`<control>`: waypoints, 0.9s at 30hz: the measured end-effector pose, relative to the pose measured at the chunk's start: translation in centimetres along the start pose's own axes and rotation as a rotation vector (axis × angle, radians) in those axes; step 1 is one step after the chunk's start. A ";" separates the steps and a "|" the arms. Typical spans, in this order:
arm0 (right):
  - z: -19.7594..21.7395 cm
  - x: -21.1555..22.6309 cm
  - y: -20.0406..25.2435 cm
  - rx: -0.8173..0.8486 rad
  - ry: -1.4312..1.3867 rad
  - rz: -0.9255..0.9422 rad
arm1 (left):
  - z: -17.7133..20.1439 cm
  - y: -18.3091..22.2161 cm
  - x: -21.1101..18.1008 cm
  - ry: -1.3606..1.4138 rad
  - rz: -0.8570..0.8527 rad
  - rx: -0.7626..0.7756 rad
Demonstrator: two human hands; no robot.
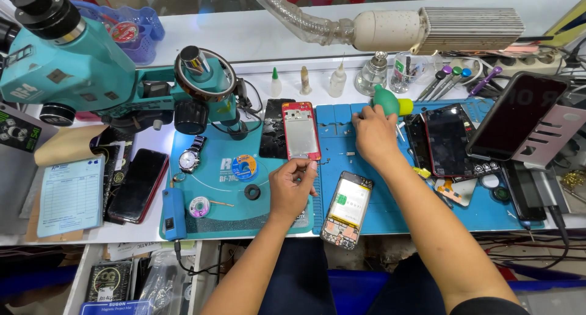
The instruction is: Testing and assembling internal components of a mobile phone, including connecting ribbon cables and checking the screen functionality.
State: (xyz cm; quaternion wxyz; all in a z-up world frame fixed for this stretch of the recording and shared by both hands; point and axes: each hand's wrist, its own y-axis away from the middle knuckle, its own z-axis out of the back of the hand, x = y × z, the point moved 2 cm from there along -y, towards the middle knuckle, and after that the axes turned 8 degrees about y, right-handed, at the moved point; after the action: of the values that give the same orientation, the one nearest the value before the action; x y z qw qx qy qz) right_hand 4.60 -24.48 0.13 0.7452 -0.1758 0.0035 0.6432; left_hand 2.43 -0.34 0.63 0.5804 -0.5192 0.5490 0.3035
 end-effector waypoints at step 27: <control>-1.5 1.3 0.4 -0.035 0.049 -0.141 | 0.0 0.1 -1.1 -0.060 0.022 -0.033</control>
State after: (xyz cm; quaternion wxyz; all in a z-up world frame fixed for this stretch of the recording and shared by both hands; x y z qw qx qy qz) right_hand 4.73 -23.55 -1.66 0.7851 -0.2045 -0.0019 0.5846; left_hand 2.09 -0.03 1.63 0.5846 -0.5135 0.5320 0.3341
